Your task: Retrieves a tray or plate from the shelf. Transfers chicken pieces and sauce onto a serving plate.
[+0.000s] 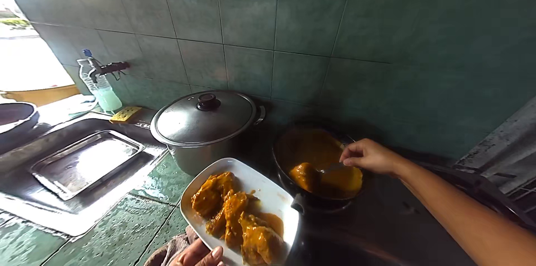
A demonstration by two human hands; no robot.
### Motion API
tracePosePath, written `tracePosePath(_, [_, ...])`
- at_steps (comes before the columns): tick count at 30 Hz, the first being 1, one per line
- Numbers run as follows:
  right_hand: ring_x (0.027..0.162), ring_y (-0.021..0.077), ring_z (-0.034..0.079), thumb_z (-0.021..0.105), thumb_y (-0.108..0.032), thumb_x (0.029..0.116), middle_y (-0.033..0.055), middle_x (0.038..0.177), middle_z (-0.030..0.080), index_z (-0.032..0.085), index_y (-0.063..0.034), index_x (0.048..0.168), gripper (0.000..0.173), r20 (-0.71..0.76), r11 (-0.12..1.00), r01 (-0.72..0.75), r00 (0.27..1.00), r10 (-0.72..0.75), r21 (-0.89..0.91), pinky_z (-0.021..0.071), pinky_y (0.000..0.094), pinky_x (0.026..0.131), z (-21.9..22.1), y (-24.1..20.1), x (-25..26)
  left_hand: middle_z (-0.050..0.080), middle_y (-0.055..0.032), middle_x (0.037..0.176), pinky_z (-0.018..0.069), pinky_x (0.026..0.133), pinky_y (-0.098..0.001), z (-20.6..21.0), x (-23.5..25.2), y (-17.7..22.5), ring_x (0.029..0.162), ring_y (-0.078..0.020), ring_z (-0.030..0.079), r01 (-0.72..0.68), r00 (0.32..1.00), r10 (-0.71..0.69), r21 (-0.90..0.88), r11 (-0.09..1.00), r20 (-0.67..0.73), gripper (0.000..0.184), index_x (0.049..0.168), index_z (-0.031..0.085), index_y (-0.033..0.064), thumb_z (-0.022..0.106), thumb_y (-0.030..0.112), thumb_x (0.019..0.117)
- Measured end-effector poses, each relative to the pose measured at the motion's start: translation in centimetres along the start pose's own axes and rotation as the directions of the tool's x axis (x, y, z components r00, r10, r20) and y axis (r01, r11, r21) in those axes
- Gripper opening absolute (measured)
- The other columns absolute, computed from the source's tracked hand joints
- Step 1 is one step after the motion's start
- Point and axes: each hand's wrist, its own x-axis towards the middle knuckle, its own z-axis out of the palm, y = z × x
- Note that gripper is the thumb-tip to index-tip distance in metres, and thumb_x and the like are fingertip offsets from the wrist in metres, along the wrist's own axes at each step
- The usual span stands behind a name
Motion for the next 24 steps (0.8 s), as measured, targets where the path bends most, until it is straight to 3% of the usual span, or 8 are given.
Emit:
tracePosePath(6, [0.073,0.0122,0.064,0.071,-0.008,0.0966,0.006,0.084,0.071,0.075,-0.0024,0.097,0.007,-0.012,0.995,0.03,0.999,-0.029,0.097,0.0529,0.0297,0.07,0.4,-0.1,0.8,0.075,-0.0113,0.104,0.0624,0.084,-0.0364,0.2,0.2,1.8,0.091,-0.0181,0.074,-0.036,0.999,0.035,-0.009,0.999,-0.024,0.019,0.114,0.063,0.0008,0.056,-0.005,0.0983])
tracePosePath(10, [0.08,0.0141,0.066,0.073,-0.008,0.0955,0.0064,0.088,0.072,0.075,-0.0035,0.098,0.006,-0.069,0.994,0.005,0.998,0.002,0.111,0.0554,0.0338,0.078,-0.8,-0.6,1.0,0.076,-0.0107,0.103,0.0624,0.086,-0.0359,-0.3,0.5,2.1,0.091,-0.0176,0.074,-0.064,0.997,0.063,-0.022,0.998,-0.033,0.017,0.113,0.064,0.0011,0.054,-0.003,0.0994])
tracePosePath(15, [0.075,0.0145,0.066,0.073,-0.004,0.0941,0.0061,0.083,0.071,0.076,-0.0043,0.094,0.003,-0.144,0.991,0.09,0.987,-0.074,0.102,0.0558,0.0324,0.072,-2.6,-2.6,1.1,0.076,-0.0108,0.1,0.0622,0.086,-0.035,0.1,1.3,3.0,0.089,-0.0173,0.075,-0.061,0.997,0.06,-0.032,0.998,-0.058,0.016,0.11,0.064,0.0017,0.051,-0.003,0.1008])
tracePosePath(20, [0.069,0.0135,0.064,0.072,-0.004,0.0947,0.0052,0.079,0.07,0.076,-0.0051,0.094,0.004,-0.087,0.971,0.182,0.981,-0.171,0.153,0.054,0.0282,0.065,-3.2,-6.5,0.6,0.075,-0.0133,0.098,0.0629,0.083,-0.0353,1.8,2.3,3.8,0.087,-0.0187,0.075,-0.056,0.997,0.053,-0.067,0.996,-0.049,0.017,0.108,0.065,-0.0011,0.051,-0.006,0.0995])
tracePosePath(24, [0.072,0.0125,0.067,0.073,-0.01,0.0954,0.0013,0.081,0.073,0.078,-0.0103,0.094,0.005,-0.046,0.969,0.243,0.969,-0.241,0.034,0.0565,0.0329,0.069,-2.5,-9.8,0.0,0.075,-0.0149,0.098,0.0635,0.083,-0.0367,3.7,2.7,4.1,0.087,-0.0202,0.075,-0.036,0.998,0.031,-0.102,0.994,-0.05,0.018,0.109,0.063,-0.003,0.049,-0.007,0.0998])
